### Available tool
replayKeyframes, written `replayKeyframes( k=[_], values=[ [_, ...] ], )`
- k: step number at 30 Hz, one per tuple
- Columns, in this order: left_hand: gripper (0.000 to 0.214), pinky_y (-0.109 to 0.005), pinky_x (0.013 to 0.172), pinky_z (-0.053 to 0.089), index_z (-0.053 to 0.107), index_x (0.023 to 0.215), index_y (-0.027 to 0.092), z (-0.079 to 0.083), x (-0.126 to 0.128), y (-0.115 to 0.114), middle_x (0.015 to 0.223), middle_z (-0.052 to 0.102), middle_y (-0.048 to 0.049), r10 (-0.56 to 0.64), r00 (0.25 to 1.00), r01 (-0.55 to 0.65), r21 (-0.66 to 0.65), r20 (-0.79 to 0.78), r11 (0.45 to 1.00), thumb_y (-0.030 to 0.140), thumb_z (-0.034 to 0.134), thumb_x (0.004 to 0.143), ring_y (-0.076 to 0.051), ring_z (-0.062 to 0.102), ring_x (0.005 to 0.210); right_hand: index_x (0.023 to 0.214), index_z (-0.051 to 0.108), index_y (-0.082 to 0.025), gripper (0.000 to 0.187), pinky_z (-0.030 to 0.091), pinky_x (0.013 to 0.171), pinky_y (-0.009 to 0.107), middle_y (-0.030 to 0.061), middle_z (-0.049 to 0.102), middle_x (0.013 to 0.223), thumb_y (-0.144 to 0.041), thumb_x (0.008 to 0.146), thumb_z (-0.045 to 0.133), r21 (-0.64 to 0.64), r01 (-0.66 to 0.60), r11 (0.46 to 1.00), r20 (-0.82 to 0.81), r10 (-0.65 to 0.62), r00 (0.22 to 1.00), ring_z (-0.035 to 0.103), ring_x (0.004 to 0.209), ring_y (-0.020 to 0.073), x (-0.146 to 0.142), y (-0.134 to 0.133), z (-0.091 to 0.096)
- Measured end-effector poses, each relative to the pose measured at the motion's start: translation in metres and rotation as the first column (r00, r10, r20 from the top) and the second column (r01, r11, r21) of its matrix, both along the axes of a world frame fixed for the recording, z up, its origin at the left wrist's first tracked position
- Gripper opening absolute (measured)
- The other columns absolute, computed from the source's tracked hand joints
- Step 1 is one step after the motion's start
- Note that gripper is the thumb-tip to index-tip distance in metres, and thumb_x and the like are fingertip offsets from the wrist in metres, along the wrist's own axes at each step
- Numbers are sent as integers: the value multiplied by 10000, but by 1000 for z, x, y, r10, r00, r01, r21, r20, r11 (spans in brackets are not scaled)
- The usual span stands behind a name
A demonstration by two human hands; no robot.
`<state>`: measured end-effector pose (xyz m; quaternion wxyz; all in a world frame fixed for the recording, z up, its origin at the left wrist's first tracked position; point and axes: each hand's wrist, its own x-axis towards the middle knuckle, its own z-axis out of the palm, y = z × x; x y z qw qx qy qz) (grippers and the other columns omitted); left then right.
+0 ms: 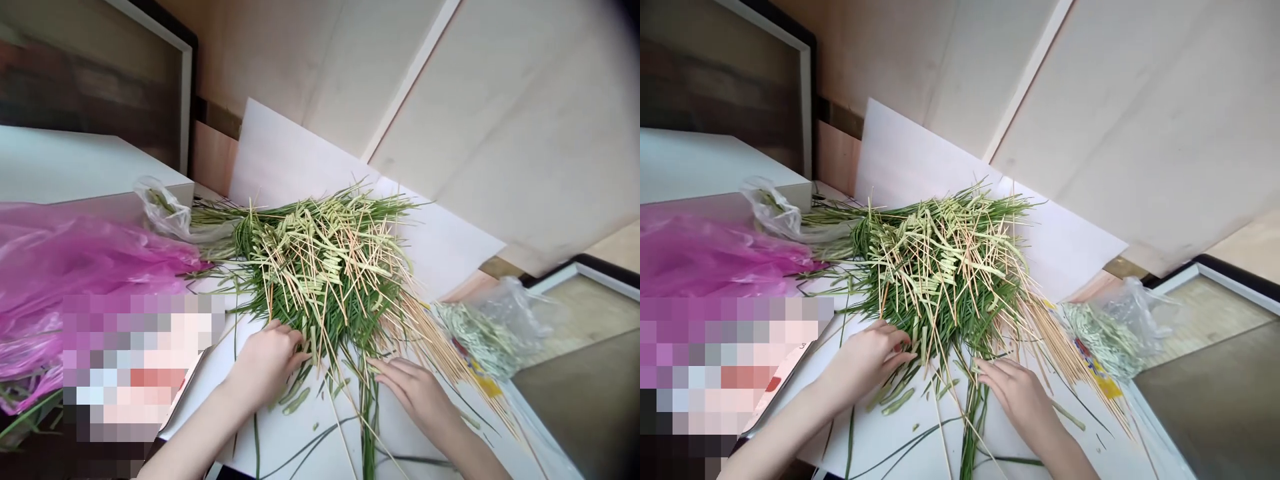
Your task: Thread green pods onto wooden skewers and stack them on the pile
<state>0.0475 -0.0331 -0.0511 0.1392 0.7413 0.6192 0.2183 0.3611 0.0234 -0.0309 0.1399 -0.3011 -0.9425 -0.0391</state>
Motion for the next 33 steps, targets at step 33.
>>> replayKeyframes(
  k=[33],
  values=[
    [376,-269,700,399,697,725,179,3,17,-4,730,674,-16,-172,902,186,4,396,983,333,525,1022,-173,608,728,925,658,-219,244,422,701,276,23,686,863,-217,1052,450,-532,45,846,-154,-149,977,628,798,204,-81,-27,6]
  ],
)
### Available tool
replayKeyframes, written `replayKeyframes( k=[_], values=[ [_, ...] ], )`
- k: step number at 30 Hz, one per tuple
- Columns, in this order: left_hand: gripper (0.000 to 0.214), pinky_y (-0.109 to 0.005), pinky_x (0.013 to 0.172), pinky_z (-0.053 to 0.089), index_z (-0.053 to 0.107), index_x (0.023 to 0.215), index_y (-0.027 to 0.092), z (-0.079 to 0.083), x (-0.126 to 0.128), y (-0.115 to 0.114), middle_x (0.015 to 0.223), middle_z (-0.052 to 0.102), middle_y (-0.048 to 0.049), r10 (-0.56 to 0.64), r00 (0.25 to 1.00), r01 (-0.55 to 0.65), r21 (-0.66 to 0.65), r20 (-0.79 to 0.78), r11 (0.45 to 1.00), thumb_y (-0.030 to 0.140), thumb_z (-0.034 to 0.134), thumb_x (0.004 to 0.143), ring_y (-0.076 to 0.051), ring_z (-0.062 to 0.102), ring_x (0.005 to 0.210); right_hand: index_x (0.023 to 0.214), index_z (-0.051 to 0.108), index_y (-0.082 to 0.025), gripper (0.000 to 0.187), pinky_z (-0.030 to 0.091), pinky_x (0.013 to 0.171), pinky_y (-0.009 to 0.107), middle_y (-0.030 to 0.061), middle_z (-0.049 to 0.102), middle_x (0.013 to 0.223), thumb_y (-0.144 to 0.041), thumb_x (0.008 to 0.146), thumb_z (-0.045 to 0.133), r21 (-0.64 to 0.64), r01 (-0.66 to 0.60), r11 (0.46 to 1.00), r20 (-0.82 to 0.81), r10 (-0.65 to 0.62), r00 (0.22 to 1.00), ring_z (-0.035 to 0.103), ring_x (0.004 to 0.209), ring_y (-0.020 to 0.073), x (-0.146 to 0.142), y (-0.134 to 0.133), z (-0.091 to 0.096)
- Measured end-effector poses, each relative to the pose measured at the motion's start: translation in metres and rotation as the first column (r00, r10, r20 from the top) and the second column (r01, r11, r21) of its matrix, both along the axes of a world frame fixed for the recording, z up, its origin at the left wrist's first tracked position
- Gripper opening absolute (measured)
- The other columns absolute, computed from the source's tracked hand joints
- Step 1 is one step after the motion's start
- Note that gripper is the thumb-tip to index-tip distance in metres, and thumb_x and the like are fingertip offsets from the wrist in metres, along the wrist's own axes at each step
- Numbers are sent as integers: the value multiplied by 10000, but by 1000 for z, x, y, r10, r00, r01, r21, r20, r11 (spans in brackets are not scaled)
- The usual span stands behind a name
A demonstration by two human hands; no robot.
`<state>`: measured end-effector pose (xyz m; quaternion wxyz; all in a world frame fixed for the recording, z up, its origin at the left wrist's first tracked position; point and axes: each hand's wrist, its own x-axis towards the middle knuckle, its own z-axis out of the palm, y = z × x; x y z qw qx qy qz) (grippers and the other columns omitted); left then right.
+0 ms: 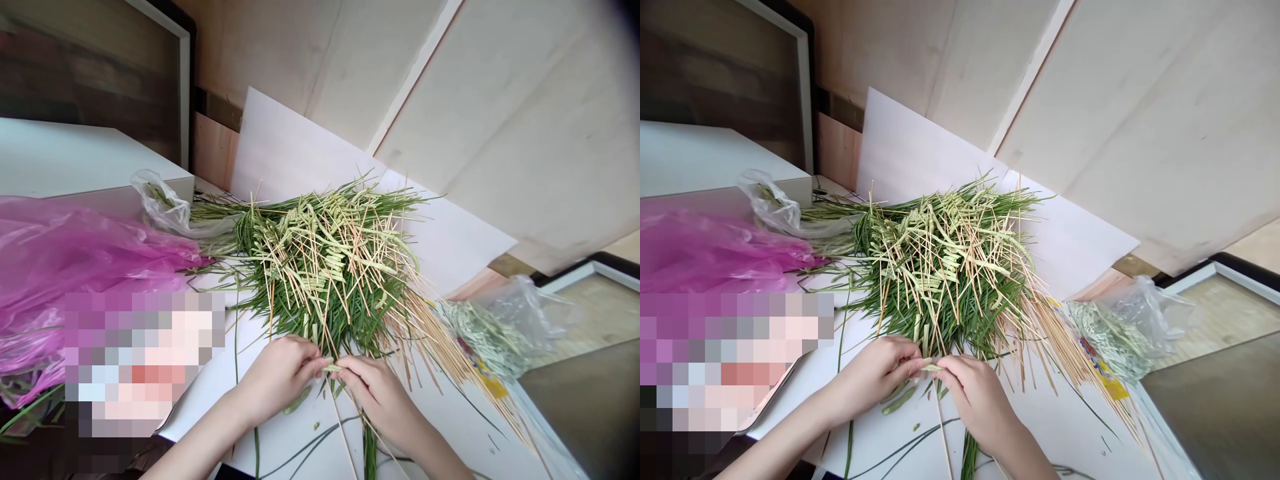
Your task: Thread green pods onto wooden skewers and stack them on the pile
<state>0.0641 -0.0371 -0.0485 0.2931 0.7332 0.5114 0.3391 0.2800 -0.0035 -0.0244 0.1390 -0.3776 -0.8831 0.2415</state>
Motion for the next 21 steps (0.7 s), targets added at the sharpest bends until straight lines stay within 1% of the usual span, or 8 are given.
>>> replayKeyframes(
  k=[3,5,8,11,14,18,21],
  values=[
    [407,-282,727,411,714,750,176,1,2,-1,748,696,-30,0,1000,0,33,-26,999,353,492,1042,-185,623,753,909,648,-216,287,410,674,254,4,682,837,-226,1066,408,-64,12,998,6,-11,1000,625,765,182,0,-2,3],
    [402,-294,749,420,737,819,178,2,2,-2,799,722,-41,3,999,0,58,-40,998,380,476,1050,-197,638,789,877,635,-209,317,386,629,242,-4,659,787,-244,1071,387,-102,19,995,12,-18,1000,603,716,172,-1,-3,4],
    [337,-324,768,417,757,945,195,3,2,-4,888,747,-51,1,994,14,131,-113,991,444,540,1013,-228,644,849,853,625,-204,349,348,577,235,-14,610,724,-259,1075,361,-147,28,989,21,-25,999,554,643,160,-1,-2,6],
    [273,-353,762,387,767,999,217,1,2,-4,900,742,-49,1,970,63,253,-244,965,450,633,953,-247,623,852,827,625,-202,372,363,616,238,-20,590,715,-259,1079,358,-179,10,984,39,-3,999,552,660,157,-1,-3,8],
    [210,-354,730,341,769,974,233,-2,4,-4,848,731,-28,-24,952,127,324,-306,938,401,645,952,-230,603,821,792,623,-202,374,367,662,246,-31,559,687,-256,1076,386,-196,-30,980,67,43,997,559,683,157,-2,-4,11],
    [256,-363,708,290,749,857,209,-1,8,-4,792,736,-27,-56,931,175,306,-361,936,374,600,984,-225,591,795,766,602,-206,355,335,634,237,-49,502,637,-217,1061,405,-194,-71,978,96,91,991,518,639,142,-1,-6,13],
    [311,-359,742,298,765,866,234,3,6,-7,800,748,-18,-129,947,207,252,-293,945,379,537,1020,-214,594,796,762,575,-211,323,325,623,231,-54,471,628,-190,1043,415,-165,-88,982,99,106,989,507,632,139,1,-5,10]
  ],
)
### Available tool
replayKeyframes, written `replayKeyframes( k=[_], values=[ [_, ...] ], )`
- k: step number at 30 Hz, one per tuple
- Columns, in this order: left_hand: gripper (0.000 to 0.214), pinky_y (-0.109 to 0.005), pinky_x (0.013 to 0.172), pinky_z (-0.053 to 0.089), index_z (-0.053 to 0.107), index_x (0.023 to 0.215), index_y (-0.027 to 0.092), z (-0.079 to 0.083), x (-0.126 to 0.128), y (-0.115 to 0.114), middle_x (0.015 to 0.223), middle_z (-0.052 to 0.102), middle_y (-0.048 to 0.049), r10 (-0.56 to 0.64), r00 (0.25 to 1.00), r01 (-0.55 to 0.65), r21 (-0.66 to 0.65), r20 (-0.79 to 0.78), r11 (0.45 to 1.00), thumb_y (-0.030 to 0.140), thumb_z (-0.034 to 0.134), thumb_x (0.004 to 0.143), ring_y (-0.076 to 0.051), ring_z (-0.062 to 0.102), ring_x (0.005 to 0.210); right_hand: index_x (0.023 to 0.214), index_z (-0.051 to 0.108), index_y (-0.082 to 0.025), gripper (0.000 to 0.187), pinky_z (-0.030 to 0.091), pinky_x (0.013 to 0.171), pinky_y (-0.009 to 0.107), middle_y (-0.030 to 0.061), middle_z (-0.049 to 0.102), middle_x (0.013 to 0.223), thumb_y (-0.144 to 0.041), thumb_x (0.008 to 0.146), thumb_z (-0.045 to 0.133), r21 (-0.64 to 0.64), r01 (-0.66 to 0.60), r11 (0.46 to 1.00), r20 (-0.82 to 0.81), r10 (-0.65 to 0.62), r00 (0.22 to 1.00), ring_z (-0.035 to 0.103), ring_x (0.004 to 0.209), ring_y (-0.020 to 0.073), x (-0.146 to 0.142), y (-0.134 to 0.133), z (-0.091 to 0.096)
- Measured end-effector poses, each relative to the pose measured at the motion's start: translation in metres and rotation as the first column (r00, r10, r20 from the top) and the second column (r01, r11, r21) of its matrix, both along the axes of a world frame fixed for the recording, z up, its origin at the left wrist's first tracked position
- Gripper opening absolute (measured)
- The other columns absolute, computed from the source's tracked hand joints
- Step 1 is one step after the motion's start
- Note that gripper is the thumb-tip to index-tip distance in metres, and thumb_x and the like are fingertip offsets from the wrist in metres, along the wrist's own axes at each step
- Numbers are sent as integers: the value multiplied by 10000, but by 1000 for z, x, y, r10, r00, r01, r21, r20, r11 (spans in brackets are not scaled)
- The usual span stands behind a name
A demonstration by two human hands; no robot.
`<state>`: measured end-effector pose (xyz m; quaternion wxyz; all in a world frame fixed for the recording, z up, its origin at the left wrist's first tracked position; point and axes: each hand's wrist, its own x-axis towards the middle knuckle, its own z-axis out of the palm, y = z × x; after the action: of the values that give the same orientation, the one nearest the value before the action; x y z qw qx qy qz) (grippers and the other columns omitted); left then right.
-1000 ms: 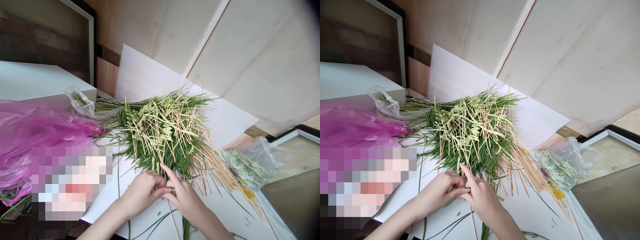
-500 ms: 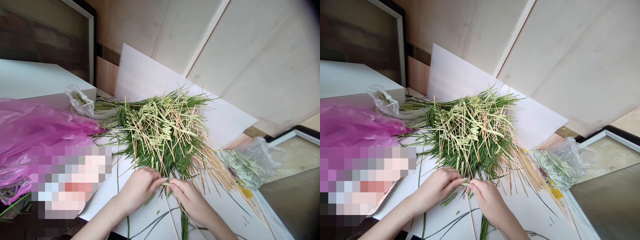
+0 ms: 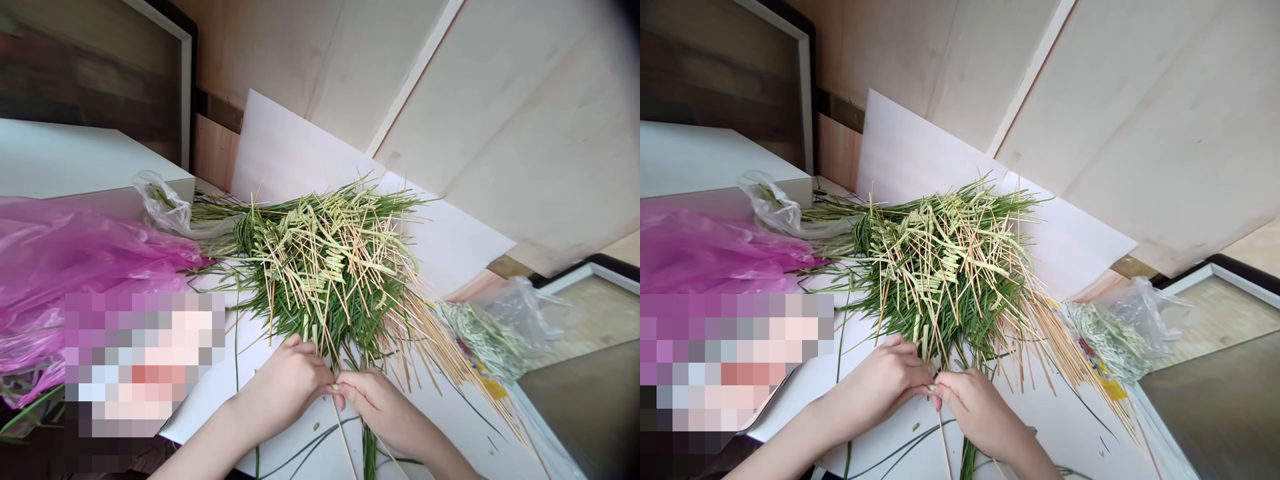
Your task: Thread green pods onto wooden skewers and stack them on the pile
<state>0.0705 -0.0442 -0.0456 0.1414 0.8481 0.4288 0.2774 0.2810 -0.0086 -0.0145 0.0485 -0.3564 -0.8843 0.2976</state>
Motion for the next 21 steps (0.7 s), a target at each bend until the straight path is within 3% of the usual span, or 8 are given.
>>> replayKeyframes(
  k=[6,8,10,12,14,16,18,21],
  values=[
    [206,-328,828,333,779,832,246,4,-5,-5,707,742,15,-104,978,127,-120,181,985,261,637,980,-179,612,782,785,528,-209,273,335,626,262,-12,560,716,-206,1021,392,120,-95,988,-57,102,993,532,679,170,12,-4,-18],
    [187,-327,847,348,776,796,240,4,-5,-7,677,744,20,-139,968,172,-150,210,974,230,674,952,-172,618,759,782,532,-202,310,318,596,274,7,572,725,-205,1046,369,259,-168,951,-57,189,980,515,670,175,16,-8,-22],
    [171,-323,861,370,788,803,250,4,-4,-7,687,761,24,-170,951,221,-182,260,958,229,688,941,-164,626,736,764,540,-193,382,277,547,292,5,532,662,-185,1087,336,494,-250,833,-5,290,957,469,611,167,20,-12,-23],
    [179,-314,860,397,804,814,261,2,-3,-7,691,767,19,-198,928,270,-202,317,941,260,681,944,-160,625,712,801,592,-169,392,250,525,317,-3,504,609,-153,1102,341,725,-322,609,95,374,922,438,566,164,22,-16,-20],
    [224,-296,839,421,810,785,255,0,0,-7,624,733,14,-223,904,315,-215,365,924,286,662,951,-158,607,680,905,650,-121,330,267,528,331,2,532,604,-98,1080,371,845,-367,389,191,423,886,449,550,167,23,-17,-14],
    [248,-265,783,437,814,762,230,-3,3,-7,539,667,13,-229,880,356,-258,417,898,285,657,946,-149,582,637,964,670,-78,328,296,527,338,11,566,604,-48,1054,355,893,-387,229,253,457,853,466,530,169,25,-16,-8],
    [250,-229,687,433,820,774,201,-5,8,-8,484,594,23,-194,852,394,-354,486,848,297,658,938,-129,543,568,934,674,-70,367,303,510,338,20,586,601,-35,1046,326,906,-397,148,281,492,824,471,508,165,29,-13,-4],
    [319,-214,566,385,827,788,179,-7,16,-11,459,519,41,-65,812,428,-516,580,741,405,658,935,-102,466,478,928,696,-68,371,312,492,332,43,641,639,-56,1047,345,902,-423,84,319,528,787,519,533,159,36,-8,4]
  ],
)
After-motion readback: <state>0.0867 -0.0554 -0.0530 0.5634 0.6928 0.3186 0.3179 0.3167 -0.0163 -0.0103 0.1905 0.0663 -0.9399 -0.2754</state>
